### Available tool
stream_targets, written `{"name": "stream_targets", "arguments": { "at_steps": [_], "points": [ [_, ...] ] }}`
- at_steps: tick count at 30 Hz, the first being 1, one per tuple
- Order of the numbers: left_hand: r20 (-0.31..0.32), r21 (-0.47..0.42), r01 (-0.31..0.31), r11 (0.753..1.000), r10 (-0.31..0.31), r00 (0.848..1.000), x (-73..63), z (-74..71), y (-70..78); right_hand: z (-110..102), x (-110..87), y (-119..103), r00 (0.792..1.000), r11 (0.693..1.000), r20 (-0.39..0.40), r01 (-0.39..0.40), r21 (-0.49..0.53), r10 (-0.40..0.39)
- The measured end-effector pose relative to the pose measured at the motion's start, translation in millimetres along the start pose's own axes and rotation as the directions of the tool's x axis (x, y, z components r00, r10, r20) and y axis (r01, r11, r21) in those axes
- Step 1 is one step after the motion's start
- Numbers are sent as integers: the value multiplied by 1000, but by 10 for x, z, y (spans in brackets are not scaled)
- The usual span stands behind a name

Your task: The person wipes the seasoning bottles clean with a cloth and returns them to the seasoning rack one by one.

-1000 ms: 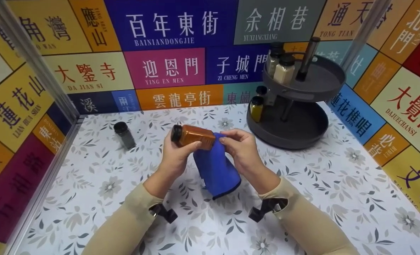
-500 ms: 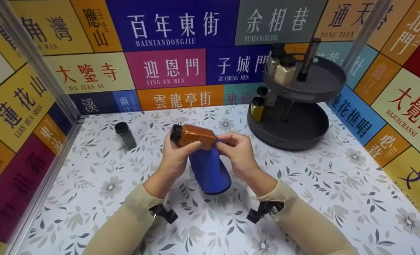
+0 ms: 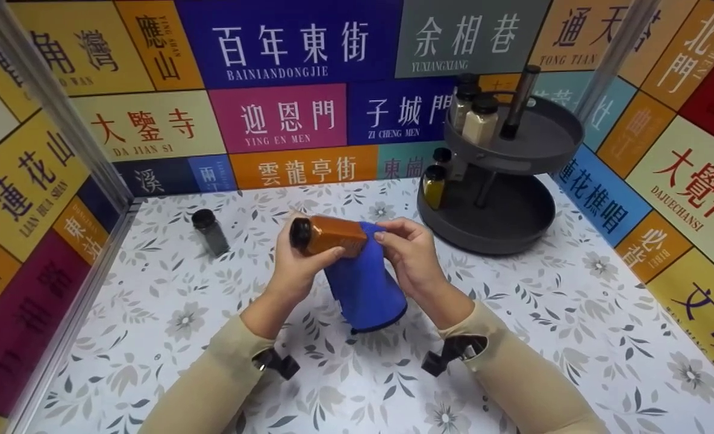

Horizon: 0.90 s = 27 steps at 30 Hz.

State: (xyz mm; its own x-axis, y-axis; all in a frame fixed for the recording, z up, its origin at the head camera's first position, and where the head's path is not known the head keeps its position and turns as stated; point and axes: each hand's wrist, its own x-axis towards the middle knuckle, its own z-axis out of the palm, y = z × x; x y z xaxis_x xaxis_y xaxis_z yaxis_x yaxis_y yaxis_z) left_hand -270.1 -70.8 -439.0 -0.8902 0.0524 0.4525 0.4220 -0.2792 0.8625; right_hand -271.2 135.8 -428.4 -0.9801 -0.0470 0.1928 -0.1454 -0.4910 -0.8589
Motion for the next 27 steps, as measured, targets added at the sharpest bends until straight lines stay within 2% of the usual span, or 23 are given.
{"name": "stream_targets", "arguments": {
  "at_steps": [3, 8, 13, 16, 20, 24, 27],
  "points": [
    [32, 53, -35, 998, 33, 999, -20, 33, 9, 5, 11, 24, 998, 999, -43, 44, -14, -45],
    [52, 93, -67, 993, 63, 997, -27, 36, 34, 2, 16, 77, 998, 995, -4, 69, -66, -69],
    [10, 46, -42, 998, 42, 999, -8, -6, 26, -16, 8, 60, 995, 991, 94, 37, -126, -26],
    [0, 14, -22, 1000, 22, 1000, 3, -28, 21, -40, 17, 13, 992, 993, 122, -2, -120, 17],
    [11, 30, -6, 1000, 5, 1000, -9, -26, 21, -44, 30, -48, 996, 998, 73, -38, -56, 42],
    [54, 48, 6, 999, -8, 999, -30, 17, 11, -23, 38, -56, 1000, 1000, -17, -10, -24, 9],
    [81, 44, 10, 999, -13, 997, -48, 49, 3, -14, 42, -25, 999, 999, -49, 19, -44, -21]
  ]
}}
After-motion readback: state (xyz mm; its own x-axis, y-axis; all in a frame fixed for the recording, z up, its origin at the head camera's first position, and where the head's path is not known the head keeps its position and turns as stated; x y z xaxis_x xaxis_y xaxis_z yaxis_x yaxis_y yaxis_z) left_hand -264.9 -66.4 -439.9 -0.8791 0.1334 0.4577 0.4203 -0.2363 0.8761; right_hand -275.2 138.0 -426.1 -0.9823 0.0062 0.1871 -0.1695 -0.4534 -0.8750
